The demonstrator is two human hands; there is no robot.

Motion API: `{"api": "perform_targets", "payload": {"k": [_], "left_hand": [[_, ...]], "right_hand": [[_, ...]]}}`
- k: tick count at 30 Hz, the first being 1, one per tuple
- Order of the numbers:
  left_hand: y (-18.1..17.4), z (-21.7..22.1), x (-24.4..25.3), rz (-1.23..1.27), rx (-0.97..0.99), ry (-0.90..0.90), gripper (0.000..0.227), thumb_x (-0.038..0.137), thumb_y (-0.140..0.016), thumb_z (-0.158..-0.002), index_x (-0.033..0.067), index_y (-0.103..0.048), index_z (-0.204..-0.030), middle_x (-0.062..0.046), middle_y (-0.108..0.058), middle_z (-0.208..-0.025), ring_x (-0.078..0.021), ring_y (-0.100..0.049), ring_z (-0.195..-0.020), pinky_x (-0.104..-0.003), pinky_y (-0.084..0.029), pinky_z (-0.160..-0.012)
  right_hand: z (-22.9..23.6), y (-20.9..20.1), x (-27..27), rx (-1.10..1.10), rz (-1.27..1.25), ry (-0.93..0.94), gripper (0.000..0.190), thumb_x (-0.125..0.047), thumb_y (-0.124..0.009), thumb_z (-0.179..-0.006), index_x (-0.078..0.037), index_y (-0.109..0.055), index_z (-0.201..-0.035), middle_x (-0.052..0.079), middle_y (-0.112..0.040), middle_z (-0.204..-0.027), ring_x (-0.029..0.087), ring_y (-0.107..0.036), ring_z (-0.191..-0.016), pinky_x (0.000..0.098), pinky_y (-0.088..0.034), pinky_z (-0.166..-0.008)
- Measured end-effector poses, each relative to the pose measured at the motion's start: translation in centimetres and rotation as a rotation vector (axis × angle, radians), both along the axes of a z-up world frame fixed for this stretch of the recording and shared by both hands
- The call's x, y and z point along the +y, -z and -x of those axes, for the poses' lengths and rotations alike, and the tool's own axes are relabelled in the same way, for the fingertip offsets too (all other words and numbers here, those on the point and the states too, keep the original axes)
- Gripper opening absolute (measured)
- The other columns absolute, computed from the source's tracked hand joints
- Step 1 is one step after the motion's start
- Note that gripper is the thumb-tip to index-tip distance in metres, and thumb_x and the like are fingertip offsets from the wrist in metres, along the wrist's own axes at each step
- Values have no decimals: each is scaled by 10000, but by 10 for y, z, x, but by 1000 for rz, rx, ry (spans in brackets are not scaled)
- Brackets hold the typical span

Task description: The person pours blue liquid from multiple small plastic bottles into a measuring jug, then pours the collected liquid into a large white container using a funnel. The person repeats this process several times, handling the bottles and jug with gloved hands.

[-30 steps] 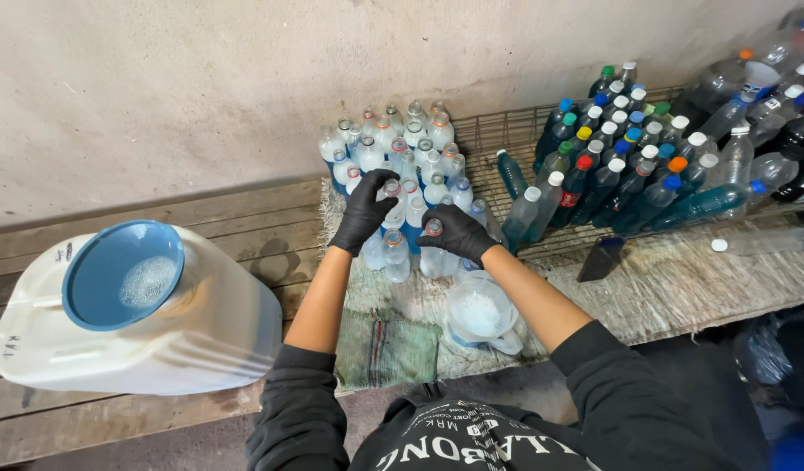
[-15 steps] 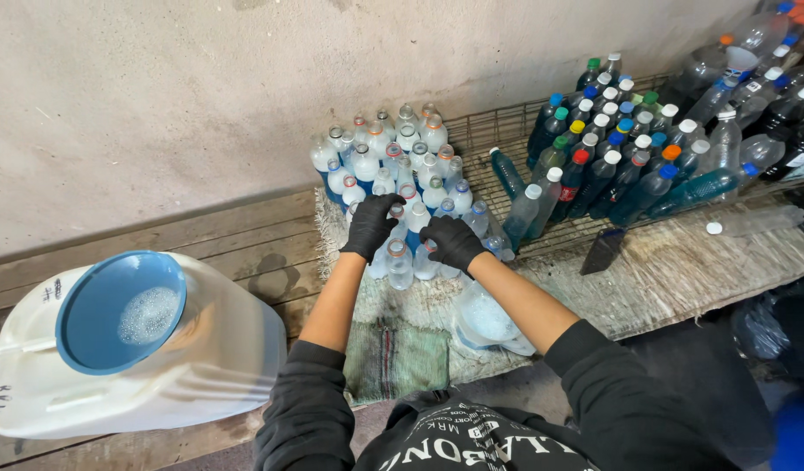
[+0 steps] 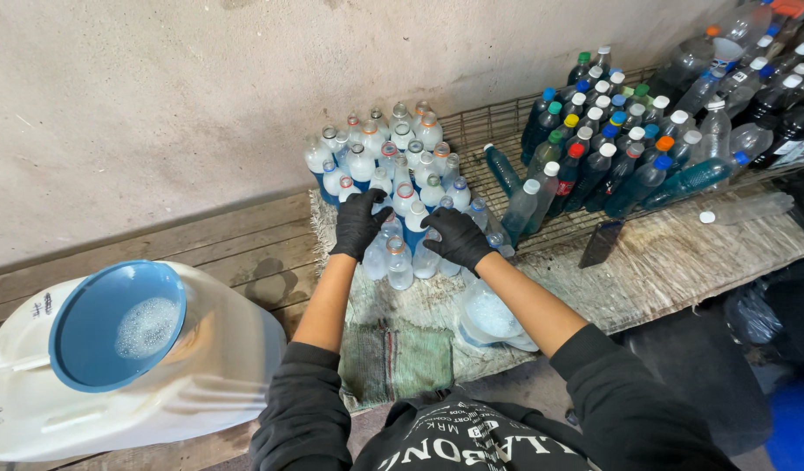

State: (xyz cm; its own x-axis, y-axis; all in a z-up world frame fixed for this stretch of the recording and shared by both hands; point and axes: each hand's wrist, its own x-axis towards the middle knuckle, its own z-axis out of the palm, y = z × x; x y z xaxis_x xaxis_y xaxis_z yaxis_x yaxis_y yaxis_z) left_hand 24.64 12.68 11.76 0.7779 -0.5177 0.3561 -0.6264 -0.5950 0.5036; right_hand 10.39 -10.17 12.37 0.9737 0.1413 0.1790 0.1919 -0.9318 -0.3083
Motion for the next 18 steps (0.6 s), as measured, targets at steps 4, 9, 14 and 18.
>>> {"api": "perform_targets", "payload": {"k": [4,9,14,18], "left_hand": [[-11,-12,7,73,-69,-59,258,286,-734,-913,251,-655,-1156,2,-738,-1027,-292,-676,-1085,-451,-547,-959],[16,-46,-5,-169,-49,-117,418,298,-715,-915,254,-628,-1321,-69,-683,-1215,-342,-601,-1226,-495,-479,-1012],[28,-64,-20,-362,-115,-126,505,363,-770,-851,231,-659,-1326,-75,-700,-1176,-334,-617,-1198,-497,-476,-973],[54,-88,-32,-425,-115,-140,478,374,-805,-805,216,-711,-1246,-69,-733,-1061,-343,-649,-1148,-494,-484,-934]], "right_hand": [[-6,-11,3,-76,-28,57,358,-409,-683,-922,-270,-596,-1241,70,-630,-1131,334,-640,-1112,457,-534,-915],[-21,-20,10,-86,14,173,389,-366,-696,-903,-254,-593,-1262,70,-649,-1089,327,-653,-1089,463,-538,-928],[-45,-10,18,40,38,224,490,-385,-706,-894,-239,-558,-1337,88,-654,-1136,329,-625,-1142,480,-487,-993],[-65,0,18,143,82,274,520,-421,-695,-905,-248,-538,-1369,86,-670,-1148,316,-610,-1167,468,-444,-1022]]}}
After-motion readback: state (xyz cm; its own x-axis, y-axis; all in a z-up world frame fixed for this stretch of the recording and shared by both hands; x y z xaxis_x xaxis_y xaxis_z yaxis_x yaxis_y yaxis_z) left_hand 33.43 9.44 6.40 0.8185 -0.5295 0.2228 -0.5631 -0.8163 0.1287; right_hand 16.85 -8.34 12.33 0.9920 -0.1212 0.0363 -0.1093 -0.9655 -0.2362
